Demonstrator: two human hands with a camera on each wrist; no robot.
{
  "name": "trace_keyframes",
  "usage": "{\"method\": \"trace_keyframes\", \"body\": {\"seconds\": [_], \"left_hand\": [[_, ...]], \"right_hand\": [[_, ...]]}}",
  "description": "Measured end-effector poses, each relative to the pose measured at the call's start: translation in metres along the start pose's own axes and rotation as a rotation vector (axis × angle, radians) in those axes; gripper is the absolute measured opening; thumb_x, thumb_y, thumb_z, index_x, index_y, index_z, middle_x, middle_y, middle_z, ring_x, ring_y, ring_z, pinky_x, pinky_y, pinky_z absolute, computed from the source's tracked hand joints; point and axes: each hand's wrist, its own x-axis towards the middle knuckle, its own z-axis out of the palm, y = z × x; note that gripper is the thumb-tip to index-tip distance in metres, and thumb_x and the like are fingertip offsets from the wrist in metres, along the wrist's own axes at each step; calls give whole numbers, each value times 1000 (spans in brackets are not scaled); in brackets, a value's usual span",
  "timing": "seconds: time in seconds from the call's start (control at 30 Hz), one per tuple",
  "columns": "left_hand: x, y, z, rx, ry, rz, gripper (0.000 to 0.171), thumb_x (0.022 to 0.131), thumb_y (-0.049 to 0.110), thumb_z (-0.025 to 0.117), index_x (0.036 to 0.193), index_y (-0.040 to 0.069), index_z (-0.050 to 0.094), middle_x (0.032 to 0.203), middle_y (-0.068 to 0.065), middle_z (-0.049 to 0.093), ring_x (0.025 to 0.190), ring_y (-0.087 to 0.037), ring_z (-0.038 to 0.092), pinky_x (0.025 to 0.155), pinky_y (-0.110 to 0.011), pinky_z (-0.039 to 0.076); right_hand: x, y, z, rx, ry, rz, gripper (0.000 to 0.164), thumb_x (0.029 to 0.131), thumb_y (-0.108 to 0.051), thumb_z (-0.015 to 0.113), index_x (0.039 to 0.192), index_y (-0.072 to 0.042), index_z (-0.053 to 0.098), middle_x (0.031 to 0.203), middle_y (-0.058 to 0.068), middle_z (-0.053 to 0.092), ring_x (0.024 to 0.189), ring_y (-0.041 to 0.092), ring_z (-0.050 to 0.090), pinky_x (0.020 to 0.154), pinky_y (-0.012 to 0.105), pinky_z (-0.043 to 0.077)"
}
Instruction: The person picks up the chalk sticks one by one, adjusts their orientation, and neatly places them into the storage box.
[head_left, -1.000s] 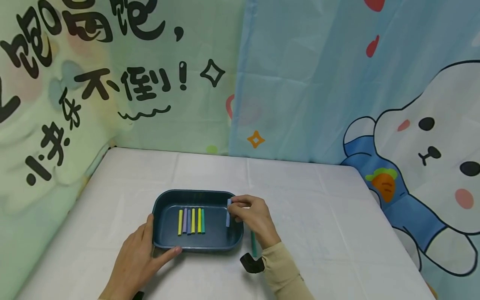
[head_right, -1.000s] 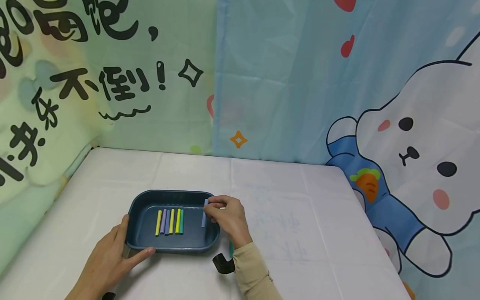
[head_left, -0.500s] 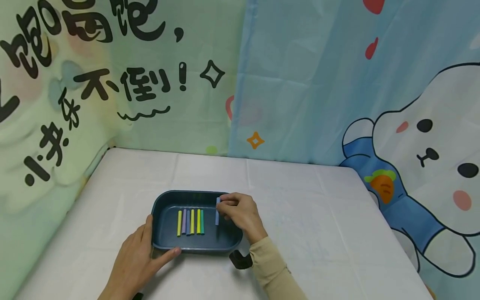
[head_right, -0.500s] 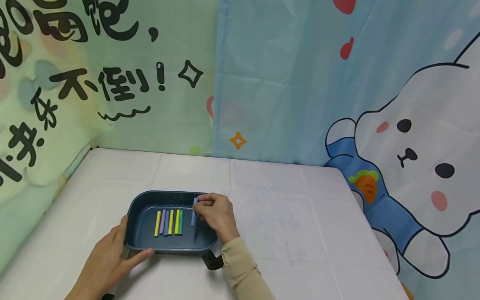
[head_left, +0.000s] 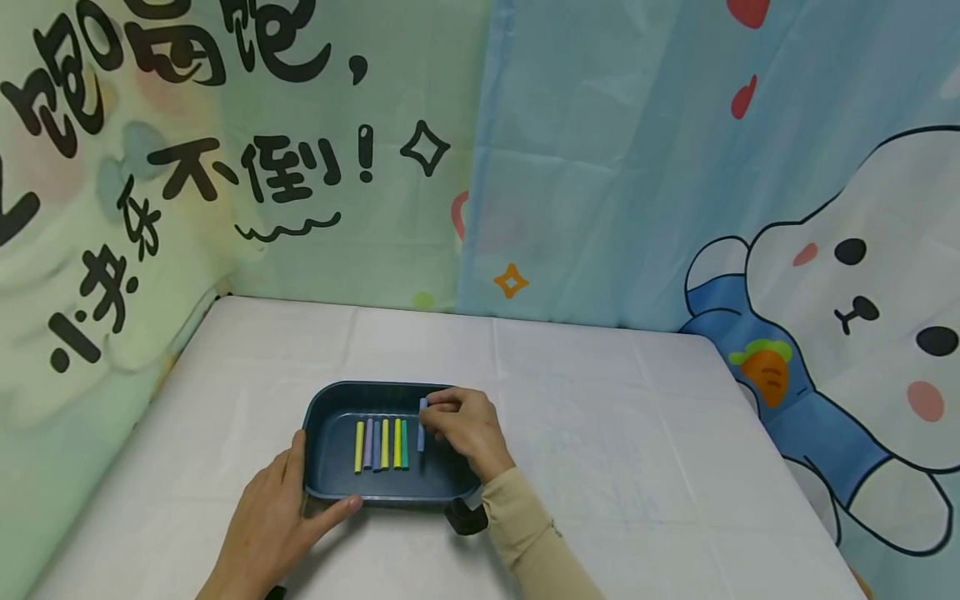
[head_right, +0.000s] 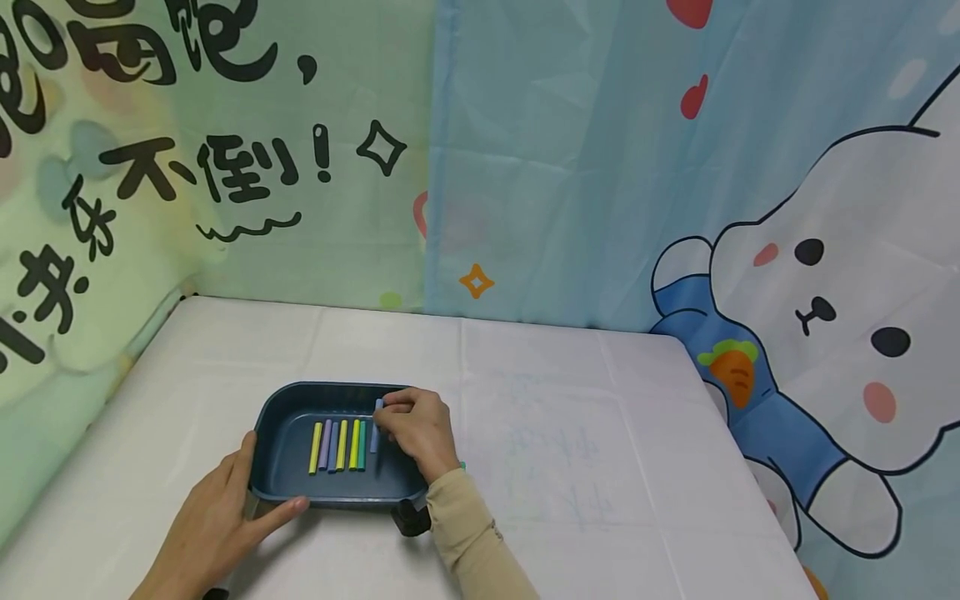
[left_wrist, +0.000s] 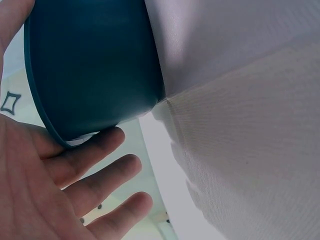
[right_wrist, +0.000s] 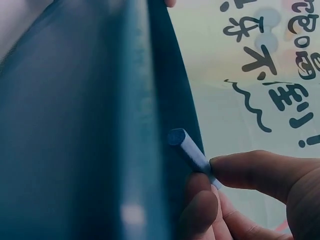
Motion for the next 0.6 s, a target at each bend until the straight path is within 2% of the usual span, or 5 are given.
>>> {"method": "trace_keyframes", "body": {"seconds": [0.17, 0.37, 0.6], "left_hand": [[0, -1, 1, 4, -3, -3, 121, 81, 79, 62, 153, -11, 29, 133, -31, 55, 116, -45, 58, 98, -58, 47], [0, -1, 1, 2, 2, 0, 120, 81, 79, 63, 153, -11, 29, 133, -31, 55, 116, -44, 59, 97, -58, 47], [-1, 0, 1, 5, 3, 4, 120, 81, 78, 64, 153, -12, 29, 132, -32, 55, 113, -45, 59, 96, -58, 48]], "right_hand": [[2, 1, 7, -48, 12, -5, 26, 81, -9, 78, 105, 0, 74, 82, 6, 71, 65, 16, 65, 66, 35, 59], [4, 6, 13, -56, 7, 5, 24, 81, -7, 78, 104, 1, 74, 81, 6, 72, 64, 15, 65, 62, 30, 58], [4, 11, 19, -118, 10, -7, 23, 83, -7, 79, 104, 1, 74, 83, 5, 73, 66, 14, 66, 61, 28, 56]]}}
